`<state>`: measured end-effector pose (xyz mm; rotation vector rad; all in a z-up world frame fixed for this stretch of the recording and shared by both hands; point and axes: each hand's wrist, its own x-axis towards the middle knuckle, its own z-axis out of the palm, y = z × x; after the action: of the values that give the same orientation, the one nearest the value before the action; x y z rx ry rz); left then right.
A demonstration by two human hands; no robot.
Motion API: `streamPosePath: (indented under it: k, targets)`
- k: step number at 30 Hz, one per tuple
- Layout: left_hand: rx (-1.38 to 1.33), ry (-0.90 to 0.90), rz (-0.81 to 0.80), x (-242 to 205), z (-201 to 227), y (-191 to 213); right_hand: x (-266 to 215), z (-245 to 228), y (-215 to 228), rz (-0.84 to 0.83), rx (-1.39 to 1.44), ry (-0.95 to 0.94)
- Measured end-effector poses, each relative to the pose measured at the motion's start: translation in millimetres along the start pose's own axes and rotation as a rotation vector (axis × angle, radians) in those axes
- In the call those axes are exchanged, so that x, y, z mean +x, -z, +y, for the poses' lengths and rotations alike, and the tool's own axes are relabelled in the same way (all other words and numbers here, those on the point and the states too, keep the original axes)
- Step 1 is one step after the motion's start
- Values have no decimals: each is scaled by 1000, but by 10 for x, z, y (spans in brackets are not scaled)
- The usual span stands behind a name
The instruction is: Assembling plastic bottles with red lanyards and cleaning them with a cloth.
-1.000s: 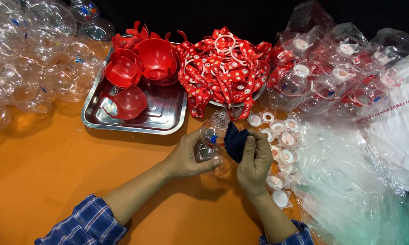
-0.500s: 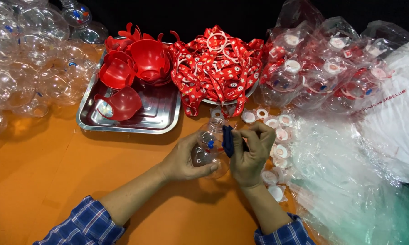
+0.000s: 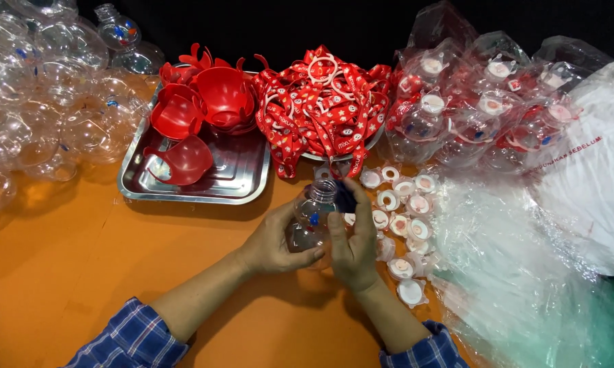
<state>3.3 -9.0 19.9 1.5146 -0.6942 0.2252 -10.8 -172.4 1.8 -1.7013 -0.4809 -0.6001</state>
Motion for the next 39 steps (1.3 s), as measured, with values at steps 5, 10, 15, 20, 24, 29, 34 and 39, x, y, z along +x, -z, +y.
streamPosePath:
  k: [5,10,15,20,24,29,34,39]
  targets:
    - [42,-19,20,-44,-100,37,-26,-102,-47,125,-53,44]
    - [90,-37,34,-88,-224,89,-42,-15,28,98,-288,296]
    - [27,-32,7,-149,-321,32,-35,-117,-141,-30,-197,330]
    - [46,-42,-19,-21,-109,75,17,103,-36,-56,101,65]
    - [68,-22,-56,-18,-129,88,-29,52,-103,48,49,-55]
    - [132,-5,46,-98,-307,28,-69,-22,-119,-104,-258,262]
    - [210,21,62,-70,-6,38,-111,-20,-179,-186,-560,478]
    - [229,-111,39,-88,-236,74,-54,93,-159,-65,-92,238]
